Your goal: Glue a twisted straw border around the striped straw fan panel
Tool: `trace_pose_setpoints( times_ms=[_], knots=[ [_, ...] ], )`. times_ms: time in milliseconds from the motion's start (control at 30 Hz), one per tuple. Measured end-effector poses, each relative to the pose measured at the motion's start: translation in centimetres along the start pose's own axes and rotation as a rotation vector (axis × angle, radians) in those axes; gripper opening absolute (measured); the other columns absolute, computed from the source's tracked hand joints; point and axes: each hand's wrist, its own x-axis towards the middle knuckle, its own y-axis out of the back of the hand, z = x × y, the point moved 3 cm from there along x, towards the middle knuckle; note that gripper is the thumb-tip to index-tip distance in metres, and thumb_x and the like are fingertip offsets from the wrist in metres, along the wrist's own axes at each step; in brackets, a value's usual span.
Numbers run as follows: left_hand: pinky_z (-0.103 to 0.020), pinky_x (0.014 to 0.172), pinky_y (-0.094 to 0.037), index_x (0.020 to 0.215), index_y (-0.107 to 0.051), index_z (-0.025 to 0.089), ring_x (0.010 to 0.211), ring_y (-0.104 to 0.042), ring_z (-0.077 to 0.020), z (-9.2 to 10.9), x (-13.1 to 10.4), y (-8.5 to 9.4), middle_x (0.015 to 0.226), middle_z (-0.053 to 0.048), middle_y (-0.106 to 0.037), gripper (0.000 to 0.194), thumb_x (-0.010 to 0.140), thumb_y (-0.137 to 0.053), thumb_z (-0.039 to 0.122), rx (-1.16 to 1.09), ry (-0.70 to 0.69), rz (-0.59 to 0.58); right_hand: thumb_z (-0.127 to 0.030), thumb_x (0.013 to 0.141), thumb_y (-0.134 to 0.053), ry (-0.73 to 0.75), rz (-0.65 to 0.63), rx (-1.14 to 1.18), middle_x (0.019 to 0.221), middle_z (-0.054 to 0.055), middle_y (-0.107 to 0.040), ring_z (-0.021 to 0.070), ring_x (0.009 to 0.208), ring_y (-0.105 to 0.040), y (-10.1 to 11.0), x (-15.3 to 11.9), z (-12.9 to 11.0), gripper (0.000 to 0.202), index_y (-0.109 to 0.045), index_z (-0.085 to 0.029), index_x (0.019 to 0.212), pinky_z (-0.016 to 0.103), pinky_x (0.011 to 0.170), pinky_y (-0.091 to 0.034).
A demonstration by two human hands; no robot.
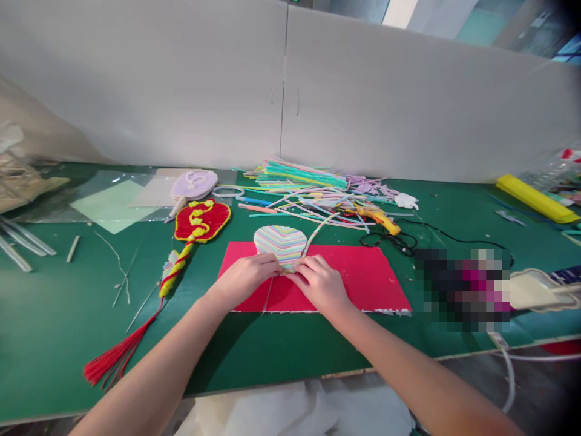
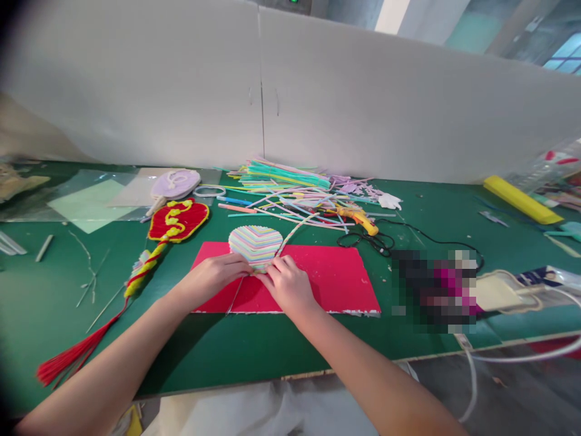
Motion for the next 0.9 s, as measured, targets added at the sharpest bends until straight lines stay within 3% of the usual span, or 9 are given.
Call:
trace_pose_setpoints(
  times_ms=[333, 533, 900],
  knots=[
    [-0.028, 0.081, -0.053, 0.095, -0.070, 0.019, 0.090, -0.065, -0.0181, -1.6, -0.7, 0.4, 0.099, -0.008, -0.069, 0.024, 0.090, -0.047, 0.019, -0.190, 0.082, 0.076, -0.039, 0.090, -0.056, -0.009, 0.006, -0.013, 0.084, 0.006, -0.068, 0.0165, 0.083, -0.058, 0.0, 0.0, 0.0, 0.026, -0.070, -0.020, 0.080, 0.023, 0.061, -0.048],
    [-0.026, 0.078, -0.050, 0.090, -0.070, 0.020, 0.086, -0.064, -0.0174, -0.8, -0.6, 0.6, 0.094, -0.004, -0.068, 0.020, 0.090, -0.050, 0.025, -0.012, 0.151, 0.031, -0.038, 0.090, -0.056, -0.008, 0.003, -0.009, 0.083, 0.007, -0.068, 0.0168, 0.083, -0.059, 0.1, 0.1, -0.1, 0.025, -0.070, -0.020, 0.081, 0.024, 0.064, -0.048],
    [-0.025, 0.072, -0.047, 0.091, -0.067, 0.016, 0.085, -0.063, -0.0174, -0.1, -0.3, 0.5, 0.094, -0.006, -0.067, 0.023, 0.093, -0.044, 0.017, 0.164, 0.052, -0.048, -0.037, 0.090, -0.056, 0.001, 0.012, 0.004, 0.083, 0.006, -0.069, 0.0167, 0.083, -0.059, 0.3, 0.1, -0.2, 0.024, -0.070, -0.019, 0.082, 0.024, 0.067, -0.050]
  ],
)
